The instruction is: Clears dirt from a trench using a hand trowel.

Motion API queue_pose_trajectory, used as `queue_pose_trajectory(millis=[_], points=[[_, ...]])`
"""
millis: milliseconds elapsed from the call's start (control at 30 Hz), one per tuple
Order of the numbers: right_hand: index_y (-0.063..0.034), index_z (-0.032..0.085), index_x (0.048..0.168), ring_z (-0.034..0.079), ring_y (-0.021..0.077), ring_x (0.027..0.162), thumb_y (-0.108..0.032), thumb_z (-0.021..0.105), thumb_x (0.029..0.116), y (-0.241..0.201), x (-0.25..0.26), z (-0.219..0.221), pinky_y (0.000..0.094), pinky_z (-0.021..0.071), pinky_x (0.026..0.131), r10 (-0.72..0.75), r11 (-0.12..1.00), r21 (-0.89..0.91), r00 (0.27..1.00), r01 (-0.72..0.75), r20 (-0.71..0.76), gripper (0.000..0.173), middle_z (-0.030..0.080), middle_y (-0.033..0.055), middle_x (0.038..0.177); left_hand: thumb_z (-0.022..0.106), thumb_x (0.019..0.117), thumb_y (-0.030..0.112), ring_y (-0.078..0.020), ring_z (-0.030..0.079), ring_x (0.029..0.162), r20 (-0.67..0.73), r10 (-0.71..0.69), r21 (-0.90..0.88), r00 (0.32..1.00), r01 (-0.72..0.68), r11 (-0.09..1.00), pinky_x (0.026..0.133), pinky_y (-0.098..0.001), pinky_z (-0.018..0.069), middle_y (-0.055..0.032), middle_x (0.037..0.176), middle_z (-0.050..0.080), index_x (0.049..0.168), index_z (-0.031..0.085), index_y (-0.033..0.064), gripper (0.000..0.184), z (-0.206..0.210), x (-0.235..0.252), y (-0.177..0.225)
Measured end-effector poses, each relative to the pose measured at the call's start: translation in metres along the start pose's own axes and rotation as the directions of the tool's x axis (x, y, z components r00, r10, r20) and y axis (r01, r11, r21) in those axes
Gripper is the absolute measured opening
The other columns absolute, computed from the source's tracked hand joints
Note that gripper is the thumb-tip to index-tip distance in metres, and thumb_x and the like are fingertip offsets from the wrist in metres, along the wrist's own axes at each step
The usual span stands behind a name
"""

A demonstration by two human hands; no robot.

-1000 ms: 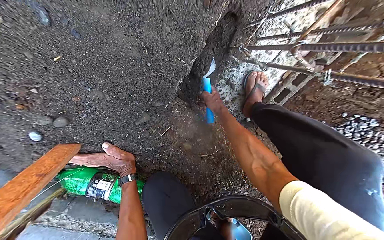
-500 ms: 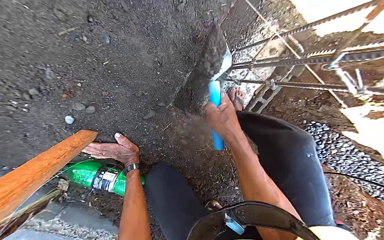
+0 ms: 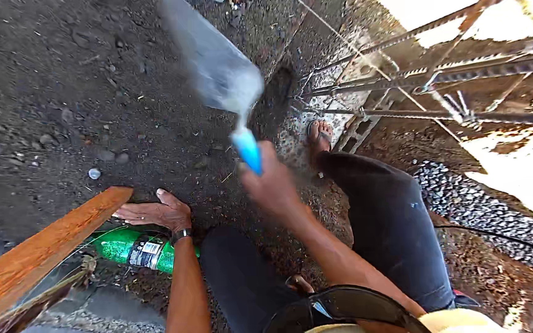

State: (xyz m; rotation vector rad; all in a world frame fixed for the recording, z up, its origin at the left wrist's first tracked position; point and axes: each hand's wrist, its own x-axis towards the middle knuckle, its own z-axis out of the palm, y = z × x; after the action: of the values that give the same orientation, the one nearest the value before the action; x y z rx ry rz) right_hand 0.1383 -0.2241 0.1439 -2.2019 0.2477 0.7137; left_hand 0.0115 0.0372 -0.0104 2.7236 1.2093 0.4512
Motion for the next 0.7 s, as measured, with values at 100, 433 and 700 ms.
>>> queue_pose_trajectory(millis=[100,433,700], points=[[-0.0141,0.052,0.136,0.069,0.0330,0.076,-0.032,0.062,0.0984,0.123,0.016,-0.015,0.0584,0.0567,0.067,0.287,0.943,-0.190,0.957,-0.273,0.049,0.043,0.069,0.0144,0.088,0.038,0.0984,0.060,-0.0469,0.010,0.156,0.011,0.008,-0.002,1.000,-0.008,1.000,0.127,-0.0559,0.0018,-0.0386,0.163,0.014,0.156,0.015,-0.0163,0.099,-0.002,0.000,0.001],[-0.0034,0.055,0.134,0.066,0.0454,0.110,-0.036,0.062,0.0997,0.332,0.076,0.009,0.0669,0.0508,0.091,0.597,0.769,-0.339,0.798,-0.542,0.079,0.048,0.067,0.0268,0.118,0.033,0.0993,0.058,-0.0457,0.009,0.156,0.007,0.013,-0.002,1.000,-0.013,1.000,0.128,-0.0519,0.0031,-0.0387,0.164,0.010,0.157,0.009,-0.0159,0.097,0.006,-0.003,-0.001],[-0.0081,0.054,0.139,0.068,0.0500,0.103,-0.038,0.061,0.0975,0.355,0.153,0.023,0.0731,0.0516,0.083,0.476,0.781,-0.481,0.878,-0.398,0.046,0.051,0.069,0.0281,0.113,0.026,0.1005,0.062,-0.0448,0.011,0.156,0.012,0.051,-0.012,0.999,-0.051,0.999,0.128,-0.0506,0.0068,-0.0380,0.164,0.010,0.157,0.006,-0.0159,0.098,0.008,-0.003,0.001]])
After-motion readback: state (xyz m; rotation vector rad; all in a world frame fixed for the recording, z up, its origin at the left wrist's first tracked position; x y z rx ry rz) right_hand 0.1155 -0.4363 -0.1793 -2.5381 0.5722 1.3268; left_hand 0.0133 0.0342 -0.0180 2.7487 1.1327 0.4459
